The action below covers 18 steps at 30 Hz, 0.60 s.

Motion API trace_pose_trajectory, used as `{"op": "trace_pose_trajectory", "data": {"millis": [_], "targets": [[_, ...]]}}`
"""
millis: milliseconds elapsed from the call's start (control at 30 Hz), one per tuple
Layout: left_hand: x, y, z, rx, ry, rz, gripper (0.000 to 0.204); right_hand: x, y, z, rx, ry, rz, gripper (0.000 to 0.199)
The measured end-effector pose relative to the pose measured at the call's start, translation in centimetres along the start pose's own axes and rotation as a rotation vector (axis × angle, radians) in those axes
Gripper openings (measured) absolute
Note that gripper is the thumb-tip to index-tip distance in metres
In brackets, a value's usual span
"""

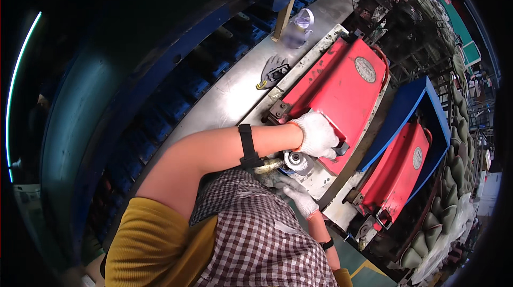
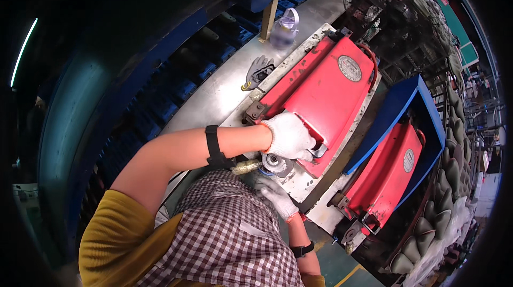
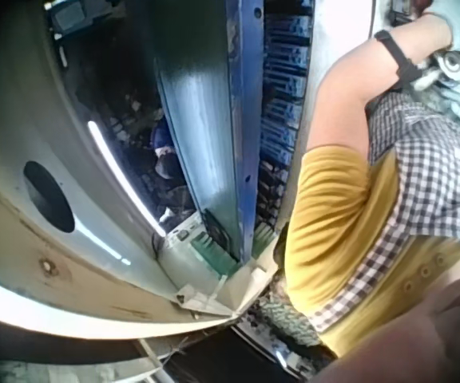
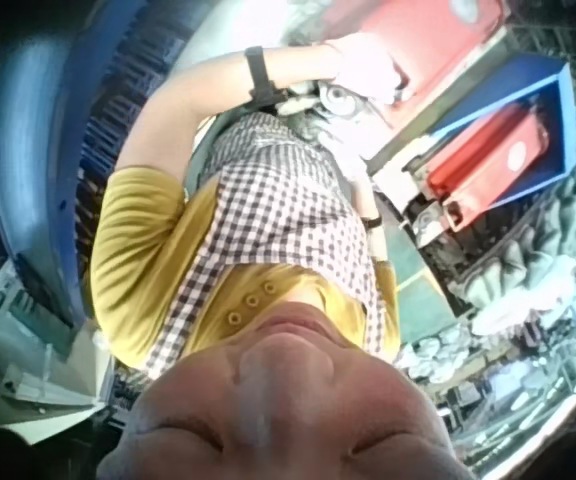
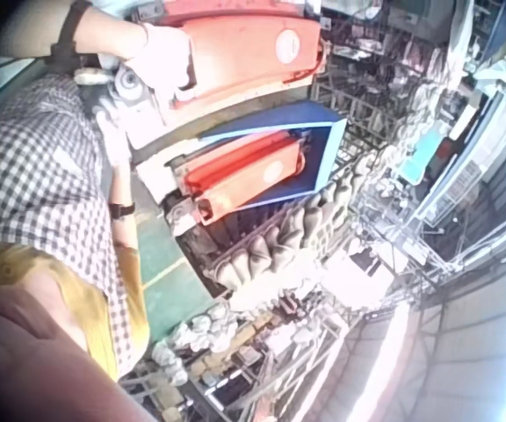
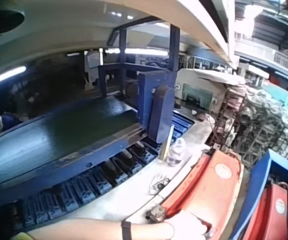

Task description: Pressing outsoles onto shoe uppers using a pneumatic pressing machine in a shoe factory.

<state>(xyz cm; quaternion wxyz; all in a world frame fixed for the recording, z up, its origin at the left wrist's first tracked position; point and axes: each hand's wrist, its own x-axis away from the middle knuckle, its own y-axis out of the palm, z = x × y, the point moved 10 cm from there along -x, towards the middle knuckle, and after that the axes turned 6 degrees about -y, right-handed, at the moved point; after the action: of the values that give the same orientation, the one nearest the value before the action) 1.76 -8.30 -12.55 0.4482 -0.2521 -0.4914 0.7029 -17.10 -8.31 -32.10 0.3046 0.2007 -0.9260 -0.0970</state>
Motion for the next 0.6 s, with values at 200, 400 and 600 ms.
{"op": "trace_pose_trajectory", "data": {"millis": [200,400,600], "targets": [[1.0,3.3,-1.2,-0.025,-0.059,0.019,0.042,-3.9,6.3,-2.0,-0.483,0.024,-0.323,0.077],[1.5,2.5,-1.1,-0.029,-0.08,0.05,0.044,-6.1,7.6,-2.6,-0.86,-0.099,-0.302,0.062],[1.6,3.4,-1.5,0.011,-0.137,0.102,0.048,-1.3,1.3,0.6,-0.652,0.039,0.081,0.04]]}}
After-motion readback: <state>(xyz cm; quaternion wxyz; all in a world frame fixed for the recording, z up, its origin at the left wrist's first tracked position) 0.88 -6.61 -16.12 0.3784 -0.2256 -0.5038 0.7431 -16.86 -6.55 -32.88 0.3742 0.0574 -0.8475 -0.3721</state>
